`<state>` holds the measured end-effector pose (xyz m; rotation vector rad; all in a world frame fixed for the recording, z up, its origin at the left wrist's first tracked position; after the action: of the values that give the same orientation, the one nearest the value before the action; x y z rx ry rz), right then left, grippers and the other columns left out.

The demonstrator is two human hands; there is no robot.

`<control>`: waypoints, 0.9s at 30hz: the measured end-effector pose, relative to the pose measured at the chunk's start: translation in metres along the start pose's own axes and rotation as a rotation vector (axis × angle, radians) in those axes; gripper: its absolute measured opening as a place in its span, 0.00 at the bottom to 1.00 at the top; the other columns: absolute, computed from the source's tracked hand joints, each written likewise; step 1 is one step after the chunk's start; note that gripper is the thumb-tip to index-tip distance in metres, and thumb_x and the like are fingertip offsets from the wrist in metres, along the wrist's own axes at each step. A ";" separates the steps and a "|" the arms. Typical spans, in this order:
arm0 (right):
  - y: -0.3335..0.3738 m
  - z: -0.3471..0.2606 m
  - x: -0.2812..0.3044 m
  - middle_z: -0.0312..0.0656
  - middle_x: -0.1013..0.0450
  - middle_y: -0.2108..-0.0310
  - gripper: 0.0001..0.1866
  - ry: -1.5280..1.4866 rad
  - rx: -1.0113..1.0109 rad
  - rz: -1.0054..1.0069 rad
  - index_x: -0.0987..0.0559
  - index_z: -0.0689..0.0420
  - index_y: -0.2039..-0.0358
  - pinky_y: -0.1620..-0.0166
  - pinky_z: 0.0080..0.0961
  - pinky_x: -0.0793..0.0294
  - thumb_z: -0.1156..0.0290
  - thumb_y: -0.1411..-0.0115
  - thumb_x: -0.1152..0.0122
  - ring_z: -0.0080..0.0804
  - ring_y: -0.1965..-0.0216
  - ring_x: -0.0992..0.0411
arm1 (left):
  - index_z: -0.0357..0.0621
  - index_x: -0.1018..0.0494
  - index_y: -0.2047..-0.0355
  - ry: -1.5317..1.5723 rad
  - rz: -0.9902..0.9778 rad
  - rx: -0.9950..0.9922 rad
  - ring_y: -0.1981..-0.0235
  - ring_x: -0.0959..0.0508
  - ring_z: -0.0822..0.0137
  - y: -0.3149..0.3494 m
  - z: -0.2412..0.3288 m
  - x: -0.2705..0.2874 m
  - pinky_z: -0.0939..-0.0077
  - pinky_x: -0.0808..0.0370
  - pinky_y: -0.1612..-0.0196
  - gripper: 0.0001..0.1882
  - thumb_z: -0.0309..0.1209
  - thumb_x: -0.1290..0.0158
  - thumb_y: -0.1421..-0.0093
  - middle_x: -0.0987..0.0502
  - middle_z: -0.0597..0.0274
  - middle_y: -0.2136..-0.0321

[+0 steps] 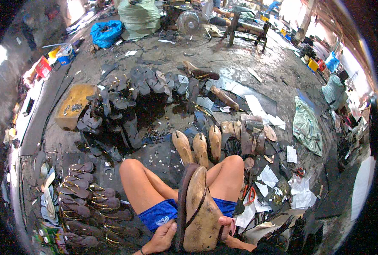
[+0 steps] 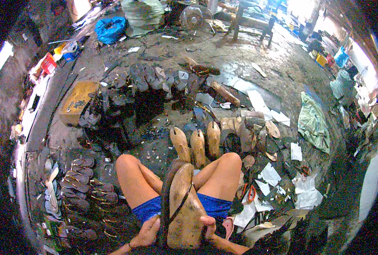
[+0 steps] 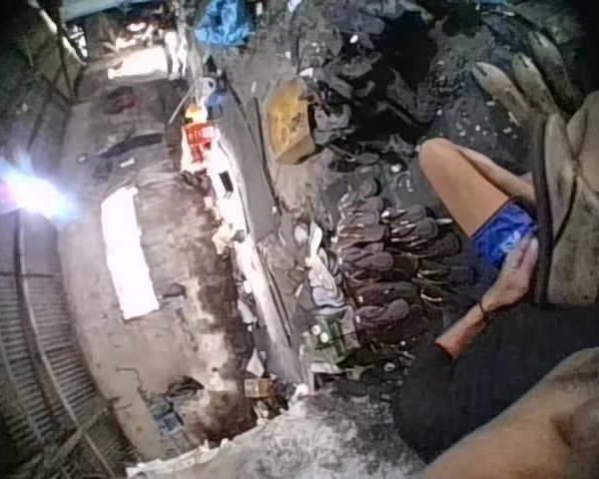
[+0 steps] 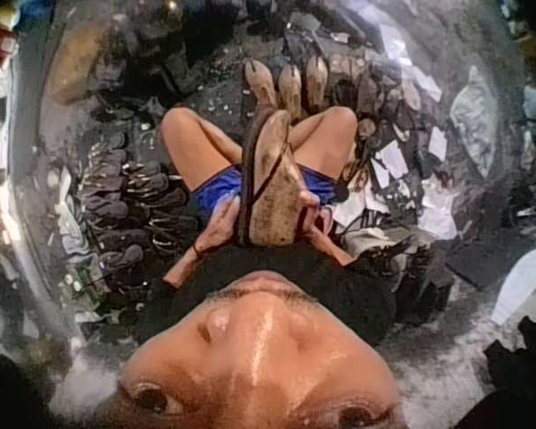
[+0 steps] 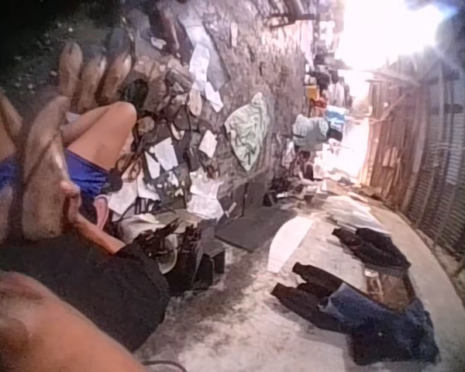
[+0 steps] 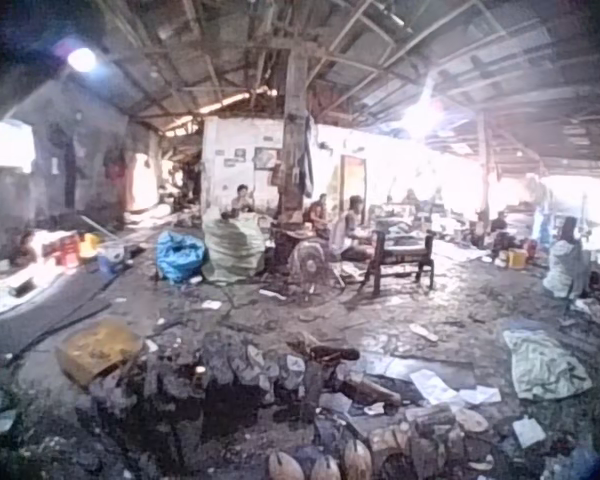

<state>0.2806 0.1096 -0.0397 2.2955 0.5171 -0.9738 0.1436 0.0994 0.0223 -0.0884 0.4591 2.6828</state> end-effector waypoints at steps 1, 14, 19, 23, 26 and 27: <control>0.004 -0.003 0.001 0.47 0.36 0.37 0.43 0.013 -0.002 0.030 0.39 0.60 0.33 0.34 0.36 0.41 0.53 0.42 0.32 0.36 0.38 0.37 | 0.34 0.31 0.45 0.043 -0.031 0.026 0.49 0.28 0.72 0.000 -0.007 0.002 0.74 0.32 0.43 0.20 0.38 0.60 0.26 0.25 0.64 0.50; -0.006 -0.008 0.003 0.48 0.37 0.38 0.42 0.138 -0.004 0.008 0.37 0.62 0.35 0.34 0.35 0.42 0.54 0.43 0.31 0.36 0.38 0.37 | 0.38 0.32 0.42 0.562 -0.180 0.167 0.47 0.27 0.66 -0.024 -0.054 -0.007 0.68 0.31 0.42 0.28 0.49 0.58 0.29 0.25 0.60 0.48; -0.011 -0.015 0.014 0.49 0.37 0.38 0.41 0.185 -0.015 0.132 0.36 0.62 0.35 0.34 0.35 0.43 0.54 0.43 0.31 0.36 0.39 0.38 | 0.40 0.36 0.37 0.934 0.072 0.136 0.43 0.27 0.60 -0.057 -0.062 0.022 0.64 0.31 0.38 0.38 0.60 0.62 0.31 0.27 0.55 0.44; -0.023 -0.010 0.011 0.49 0.39 0.36 0.44 0.742 0.120 0.208 0.38 0.64 0.35 0.32 0.36 0.48 0.54 0.45 0.29 0.38 0.36 0.41 | 0.42 0.38 0.34 1.167 -0.108 -0.092 0.41 0.27 0.55 -0.071 -0.065 0.037 0.58 0.33 0.35 0.40 0.63 0.65 0.31 0.29 0.57 0.40; -0.006 -0.019 0.000 0.48 0.37 0.38 0.45 1.042 0.139 0.319 0.41 0.65 0.33 0.32 0.36 0.45 0.61 0.44 0.28 0.36 0.35 0.40 | 0.42 0.36 0.35 1.000 0.394 0.010 0.41 0.27 0.58 -0.070 -0.079 0.049 0.60 0.34 0.35 0.35 0.58 0.65 0.29 0.27 0.59 0.42; -0.005 -0.025 -0.004 0.48 0.35 0.39 0.43 0.979 0.125 0.297 0.41 0.65 0.34 0.33 0.35 0.43 0.64 0.44 0.28 0.36 0.36 0.39 | 0.44 0.34 0.37 1.012 0.387 0.008 0.41 0.27 0.61 -0.075 -0.090 0.059 0.63 0.34 0.35 0.31 0.52 0.64 0.28 0.27 0.60 0.41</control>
<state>0.2881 0.1289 -0.0250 2.7536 0.4608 0.3287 0.1203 0.1569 -0.0927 -1.5225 0.8303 2.8072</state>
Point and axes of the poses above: each hand's wrist, its own y-axis away from the middle knuckle, its own x-axis out of the back of the hand, z = x × y, the point moved 6 cm from there along -y, towards the middle knuckle
